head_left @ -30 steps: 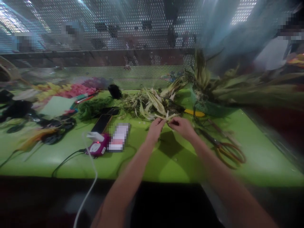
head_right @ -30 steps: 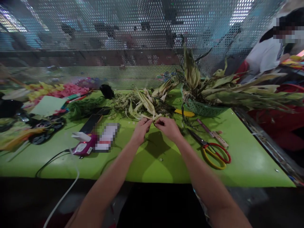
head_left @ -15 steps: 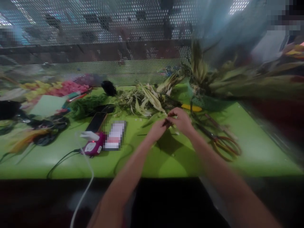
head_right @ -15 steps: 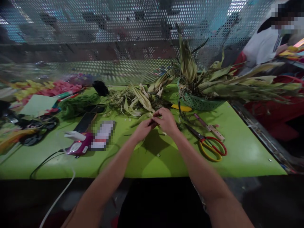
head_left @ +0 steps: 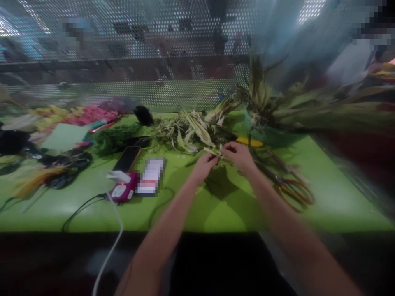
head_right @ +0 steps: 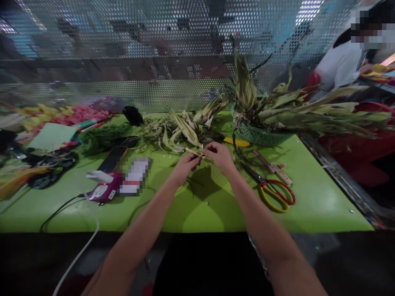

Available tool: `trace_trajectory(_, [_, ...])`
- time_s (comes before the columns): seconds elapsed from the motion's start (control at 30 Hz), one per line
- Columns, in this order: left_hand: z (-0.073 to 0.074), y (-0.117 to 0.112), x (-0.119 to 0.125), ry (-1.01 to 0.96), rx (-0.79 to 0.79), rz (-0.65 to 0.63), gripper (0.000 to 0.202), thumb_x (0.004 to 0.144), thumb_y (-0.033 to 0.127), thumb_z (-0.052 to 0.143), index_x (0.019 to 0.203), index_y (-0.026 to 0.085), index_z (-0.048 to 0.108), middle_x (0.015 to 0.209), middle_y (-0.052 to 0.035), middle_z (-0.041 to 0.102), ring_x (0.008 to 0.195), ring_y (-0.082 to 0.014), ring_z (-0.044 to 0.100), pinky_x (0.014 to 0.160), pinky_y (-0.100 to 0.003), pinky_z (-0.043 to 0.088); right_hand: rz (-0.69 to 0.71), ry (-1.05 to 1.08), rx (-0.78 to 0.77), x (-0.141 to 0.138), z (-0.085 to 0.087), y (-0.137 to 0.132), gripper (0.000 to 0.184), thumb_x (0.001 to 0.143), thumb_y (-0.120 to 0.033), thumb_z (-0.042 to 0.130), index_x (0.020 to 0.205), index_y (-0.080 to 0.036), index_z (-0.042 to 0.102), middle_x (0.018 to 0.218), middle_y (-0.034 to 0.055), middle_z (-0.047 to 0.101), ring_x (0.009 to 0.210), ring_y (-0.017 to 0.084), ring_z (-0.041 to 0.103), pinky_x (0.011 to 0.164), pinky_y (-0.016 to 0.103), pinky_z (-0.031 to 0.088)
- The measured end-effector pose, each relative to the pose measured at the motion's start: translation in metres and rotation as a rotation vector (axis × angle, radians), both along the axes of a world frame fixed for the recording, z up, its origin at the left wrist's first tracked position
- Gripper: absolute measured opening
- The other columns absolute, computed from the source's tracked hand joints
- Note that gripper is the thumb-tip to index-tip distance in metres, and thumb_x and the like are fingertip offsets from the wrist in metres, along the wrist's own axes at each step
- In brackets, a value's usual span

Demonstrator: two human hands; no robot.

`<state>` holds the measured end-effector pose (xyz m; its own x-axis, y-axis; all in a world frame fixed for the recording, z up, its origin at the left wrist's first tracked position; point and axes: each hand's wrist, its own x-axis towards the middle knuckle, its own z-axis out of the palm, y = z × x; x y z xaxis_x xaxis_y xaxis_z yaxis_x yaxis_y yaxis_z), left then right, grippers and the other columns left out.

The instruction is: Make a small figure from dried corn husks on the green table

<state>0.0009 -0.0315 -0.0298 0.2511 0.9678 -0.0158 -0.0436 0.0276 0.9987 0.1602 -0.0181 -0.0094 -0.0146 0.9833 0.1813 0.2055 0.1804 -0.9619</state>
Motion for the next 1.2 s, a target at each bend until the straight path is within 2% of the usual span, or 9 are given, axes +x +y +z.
trace_trajectory(0.17, [0.004, -0.003, 0.0, -0.088, -0.024, -0.012, 0.024, 0.078, 0.03, 0.065, 0.097, 0.015, 0.062, 0.065, 0.0044, 0.048, 0.056, -0.0068, 0.035, 0.055, -0.02, 0.029, -0.023, 0.034, -0.017, -0.001, -0.005, 0.002, 0.021, 0.065, -0.037, 0.07, 0.067, -0.019, 0.059, 0.063, -0.0028, 0.056, 0.058, 0.011, 0.048, 0.056, 0.025, 0.04])
trace_trajectory(0.4, [0.006, -0.003, 0.002, -0.215, -0.083, 0.037, 0.024, 0.074, 0.034, 0.068, 0.083, 0.015, 0.056, 0.06, 0.0065, 0.037, 0.048, -0.0041, 0.027, 0.046, -0.02, 0.017, -0.064, 0.166, -0.103, -0.003, -0.006, 0.0, 0.022, 0.064, -0.036, 0.07, 0.065, -0.019, 0.056, 0.061, -0.003, 0.056, 0.056, 0.011, 0.049, 0.055, 0.024, 0.039])
trace_trajectory(0.5, [0.005, -0.002, 0.002, -0.277, -0.112, 0.053, 0.026, 0.073, 0.036, 0.068, 0.081, 0.017, 0.053, 0.059, 0.0077, 0.033, 0.046, -0.0034, 0.024, 0.045, -0.019, 0.014, -0.021, 0.215, -0.128, -0.002, -0.006, 0.0, 0.026, 0.064, -0.04, 0.073, 0.07, -0.019, 0.06, 0.064, -0.0016, 0.06, 0.057, 0.011, 0.051, 0.055, 0.024, 0.042])
trace_trajectory(0.63, [0.002, -0.001, -0.001, -0.23, -0.097, 0.091, 0.024, 0.075, 0.036, 0.066, 0.082, 0.017, 0.053, 0.058, 0.008, 0.032, 0.045, -0.0038, 0.024, 0.045, -0.02, 0.013, 0.047, 0.189, -0.12, -0.001, -0.004, 0.0, 0.036, 0.071, -0.054, 0.069, 0.073, -0.018, 0.063, 0.068, 0.0012, 0.064, 0.061, 0.013, 0.055, 0.057, 0.025, 0.043])
trace_trajectory(0.73, [0.001, 0.001, -0.003, -0.157, -0.074, 0.135, 0.019, 0.077, 0.034, 0.064, 0.085, 0.018, 0.056, 0.058, 0.0075, 0.036, 0.046, -0.0048, 0.025, 0.046, -0.02, 0.017, 0.03, 0.057, -0.066, -0.002, -0.002, -0.002, 0.034, 0.068, -0.051, 0.073, 0.069, -0.018, 0.062, 0.062, -0.0011, 0.06, 0.056, 0.012, 0.05, 0.054, 0.024, 0.039])
trace_trajectory(0.8, [0.0, 0.002, -0.004, -0.095, -0.033, 0.162, 0.017, 0.078, 0.032, 0.063, 0.086, 0.018, 0.059, 0.06, 0.006, 0.042, 0.051, -0.0062, 0.033, 0.05, -0.02, 0.025, 0.005, -0.002, 0.004, -0.003, -0.001, -0.004, 0.027, 0.066, -0.043, 0.075, 0.071, -0.019, 0.063, 0.063, -0.0016, 0.06, 0.057, 0.012, 0.051, 0.055, 0.025, 0.04])
trace_trajectory(0.9, [-0.001, 0.004, -0.004, -0.017, 0.084, 0.168, 0.013, 0.079, 0.027, 0.061, 0.088, 0.017, 0.063, 0.071, 0.0016, 0.056, 0.069, -0.0102, 0.049, 0.066, -0.021, 0.037, -0.031, -0.088, 0.152, -0.004, -0.001, -0.006, 0.018, 0.072, -0.036, 0.07, 0.076, -0.019, 0.066, 0.073, 0.0011, 0.066, 0.068, 0.016, 0.058, 0.065, 0.028, 0.045])
trace_trajectory(0.97, [-0.003, 0.005, -0.004, 0.013, 0.161, 0.146, 0.015, 0.08, 0.024, 0.059, 0.092, 0.017, 0.065, 0.083, -0.0011, 0.062, 0.081, -0.0127, 0.054, 0.076, -0.023, 0.04, -0.068, -0.142, 0.211, -0.003, -0.002, -0.006, 0.015, 0.074, -0.034, 0.068, 0.078, -0.02, 0.068, 0.077, 0.0025, 0.068, 0.072, 0.017, 0.06, 0.069, 0.03, 0.046])
trace_trajectory(1.2, [-0.005, 0.003, -0.002, 0.009, 0.153, 0.13, 0.023, 0.078, 0.031, 0.065, 0.096, 0.017, 0.067, 0.087, -0.0026, 0.066, 0.082, -0.0138, 0.056, 0.08, -0.025, 0.042, -0.093, -0.076, 0.155, -0.002, -0.003, -0.003, 0.019, 0.071, -0.037, 0.071, 0.077, -0.02, 0.066, 0.075, 0.0017, 0.066, 0.069, 0.017, 0.058, 0.066, 0.029, 0.045])
